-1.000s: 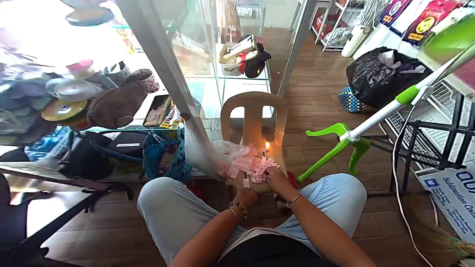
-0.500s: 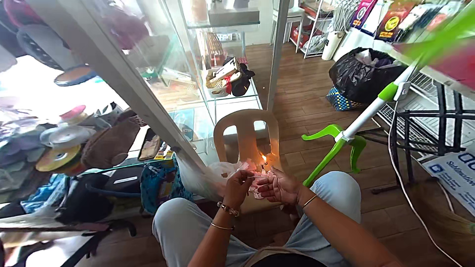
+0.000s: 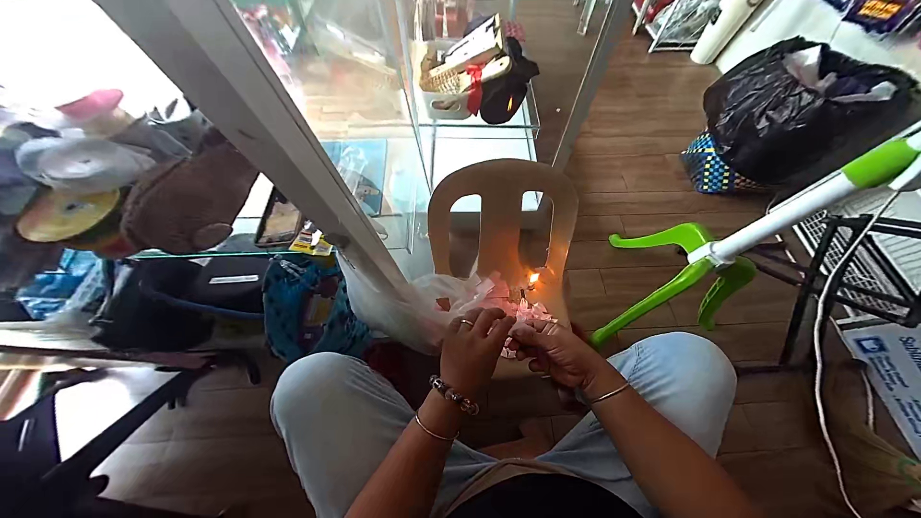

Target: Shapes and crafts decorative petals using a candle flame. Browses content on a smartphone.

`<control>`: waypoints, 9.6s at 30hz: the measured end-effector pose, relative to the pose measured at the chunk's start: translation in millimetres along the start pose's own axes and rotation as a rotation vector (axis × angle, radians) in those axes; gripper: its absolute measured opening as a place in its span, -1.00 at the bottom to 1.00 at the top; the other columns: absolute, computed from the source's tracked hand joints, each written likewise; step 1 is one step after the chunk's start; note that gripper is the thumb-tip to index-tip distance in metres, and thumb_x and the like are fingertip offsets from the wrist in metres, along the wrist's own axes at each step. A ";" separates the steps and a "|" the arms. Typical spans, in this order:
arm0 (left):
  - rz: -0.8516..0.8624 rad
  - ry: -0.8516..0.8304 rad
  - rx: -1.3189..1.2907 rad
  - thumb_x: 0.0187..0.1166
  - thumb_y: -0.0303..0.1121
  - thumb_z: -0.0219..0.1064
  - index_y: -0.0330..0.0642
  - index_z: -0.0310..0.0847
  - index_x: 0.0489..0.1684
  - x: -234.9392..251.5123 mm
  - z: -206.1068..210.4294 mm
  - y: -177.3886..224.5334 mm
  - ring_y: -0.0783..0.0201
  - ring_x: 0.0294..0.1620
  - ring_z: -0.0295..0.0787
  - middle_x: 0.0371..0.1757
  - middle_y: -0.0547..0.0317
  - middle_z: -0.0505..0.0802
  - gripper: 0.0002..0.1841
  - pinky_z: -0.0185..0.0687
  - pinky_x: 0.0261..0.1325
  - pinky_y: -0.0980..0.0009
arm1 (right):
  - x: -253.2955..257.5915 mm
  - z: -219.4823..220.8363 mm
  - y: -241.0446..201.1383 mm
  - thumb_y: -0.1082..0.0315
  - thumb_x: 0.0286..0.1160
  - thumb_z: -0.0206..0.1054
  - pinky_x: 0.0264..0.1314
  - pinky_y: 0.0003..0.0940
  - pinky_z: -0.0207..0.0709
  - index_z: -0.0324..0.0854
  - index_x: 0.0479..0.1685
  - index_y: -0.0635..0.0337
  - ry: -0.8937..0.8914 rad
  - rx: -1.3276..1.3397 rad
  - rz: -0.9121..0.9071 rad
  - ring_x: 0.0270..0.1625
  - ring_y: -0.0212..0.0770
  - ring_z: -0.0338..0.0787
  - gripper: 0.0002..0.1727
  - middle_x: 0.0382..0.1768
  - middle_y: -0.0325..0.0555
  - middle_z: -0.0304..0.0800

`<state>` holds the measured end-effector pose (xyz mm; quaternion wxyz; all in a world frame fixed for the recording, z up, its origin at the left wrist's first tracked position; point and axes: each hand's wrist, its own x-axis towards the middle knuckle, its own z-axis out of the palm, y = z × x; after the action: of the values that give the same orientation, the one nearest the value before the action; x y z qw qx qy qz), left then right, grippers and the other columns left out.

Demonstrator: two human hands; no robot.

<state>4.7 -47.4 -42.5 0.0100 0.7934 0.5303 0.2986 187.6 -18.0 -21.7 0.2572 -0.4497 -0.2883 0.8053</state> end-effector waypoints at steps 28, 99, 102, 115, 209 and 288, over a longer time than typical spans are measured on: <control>-1.162 -0.349 -1.237 0.74 -0.43 0.26 -0.33 0.69 -0.06 23.5 -23.0 4.4 0.39 -0.40 0.74 -0.31 0.16 0.81 -0.85 0.69 -0.30 0.49 | 11.1 -10.6 26.3 0.29 0.57 0.34 0.03 -0.37 0.64 0.89 -0.06 0.13 0.212 -1.059 -0.997 -0.04 -0.25 0.75 -0.78 -0.04 -0.01 0.82; -0.881 -0.133 -1.173 0.48 -0.66 0.42 -0.36 0.51 0.38 20.1 -27.1 8.2 0.38 -0.30 0.82 -0.23 0.14 0.86 -0.54 0.79 -0.12 0.47 | 10.5 -2.0 28.4 0.26 0.47 0.48 0.36 -0.37 0.55 0.90 -0.18 0.13 0.280 -0.823 -1.046 0.26 -0.27 0.66 -0.83 0.11 -0.07 0.76; -0.797 -0.145 -1.120 0.46 -0.64 0.43 -0.36 0.54 0.35 17.4 -24.2 5.3 0.41 -0.30 0.81 -0.21 0.18 0.87 -0.55 0.77 -0.12 0.50 | 9.4 1.5 29.1 0.30 0.42 0.50 0.33 -0.45 0.57 0.90 -0.21 0.16 0.299 -0.748 -1.004 0.24 -0.32 0.68 -0.86 0.09 -0.07 0.77; -0.692 -0.254 -1.095 0.43 -0.61 0.38 -0.32 0.54 0.26 17.2 -29.7 3.7 0.52 -0.35 0.74 -0.28 0.28 0.83 -0.61 0.69 -0.17 0.59 | 5.5 0.4 31.1 0.22 0.44 0.52 0.35 -0.43 0.61 0.83 0.07 0.23 0.307 -0.756 -0.969 0.33 -0.26 0.67 -0.67 0.26 0.01 0.69; -0.348 -0.076 -1.146 0.47 -0.56 0.46 -0.29 0.79 -0.25 6.7 -2.8 0.3 0.53 -0.08 0.80 -0.12 0.31 0.86 -0.97 0.77 0.10 0.51 | -18.2 2.6 4.8 0.52 0.66 0.17 0.09 -0.16 0.76 0.62 -0.14 0.22 -0.020 0.269 -0.061 -0.02 -0.15 0.86 -0.88 -0.13 -0.06 0.84; -0.413 -0.333 -0.650 0.54 -0.40 0.32 -0.32 0.74 -0.15 76.8 52.7 20.8 0.35 0.00 0.73 -0.03 0.05 0.79 -0.83 0.69 0.07 0.37 | -68.0 -61.4 -29.7 0.19 0.61 0.36 0.28 -0.01 0.64 0.64 0.27 0.34 0.721 -0.671 -0.873 0.25 0.04 0.73 -0.58 0.23 0.16 0.72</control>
<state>67.5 24.5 -43.3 0.4053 0.6633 0.5475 0.3098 277.3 -28.7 11.8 0.4865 -0.5890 -0.5753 0.2921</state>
